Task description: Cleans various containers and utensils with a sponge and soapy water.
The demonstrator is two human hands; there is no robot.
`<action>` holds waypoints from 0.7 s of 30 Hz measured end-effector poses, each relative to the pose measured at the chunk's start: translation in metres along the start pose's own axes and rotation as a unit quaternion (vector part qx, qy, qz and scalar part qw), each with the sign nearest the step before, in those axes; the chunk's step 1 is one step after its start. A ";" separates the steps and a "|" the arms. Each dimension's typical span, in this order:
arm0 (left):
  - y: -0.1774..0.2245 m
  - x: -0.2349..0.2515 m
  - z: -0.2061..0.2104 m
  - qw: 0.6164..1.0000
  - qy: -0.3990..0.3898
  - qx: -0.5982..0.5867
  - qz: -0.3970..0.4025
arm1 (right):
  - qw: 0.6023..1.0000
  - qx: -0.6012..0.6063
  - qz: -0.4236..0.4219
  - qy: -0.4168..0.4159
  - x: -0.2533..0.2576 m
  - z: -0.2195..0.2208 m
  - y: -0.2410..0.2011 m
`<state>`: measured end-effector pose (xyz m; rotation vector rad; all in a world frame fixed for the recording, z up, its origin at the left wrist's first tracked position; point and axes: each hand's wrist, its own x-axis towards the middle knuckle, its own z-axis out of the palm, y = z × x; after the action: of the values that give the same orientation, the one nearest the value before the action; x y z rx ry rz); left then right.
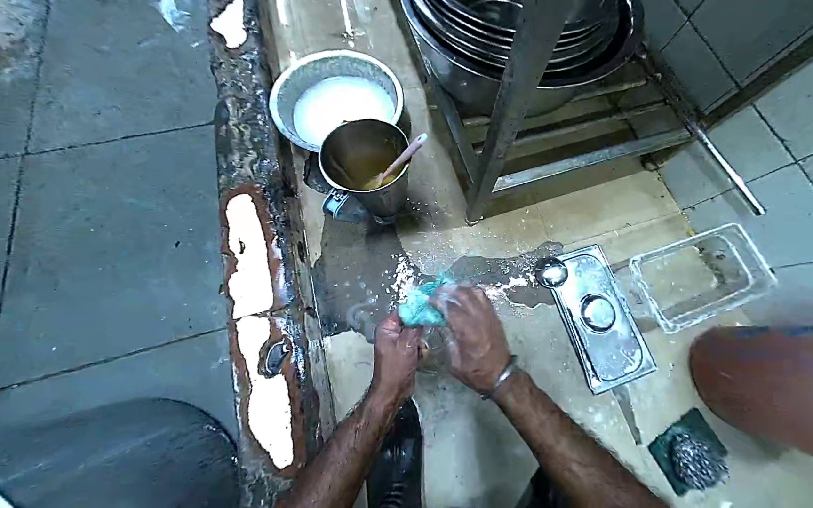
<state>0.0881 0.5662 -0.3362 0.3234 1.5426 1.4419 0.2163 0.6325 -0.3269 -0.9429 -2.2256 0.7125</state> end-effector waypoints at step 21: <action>-0.013 -0.003 0.007 0.984 0.030 0.039 0.173 | 0.654 0.418 0.623 0.102 -0.035 0.042 -0.009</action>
<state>0.1000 0.5651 -0.3453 0.6243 1.6522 1.6723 0.2025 0.5911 -0.3602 -1.7709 -0.4970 1.8381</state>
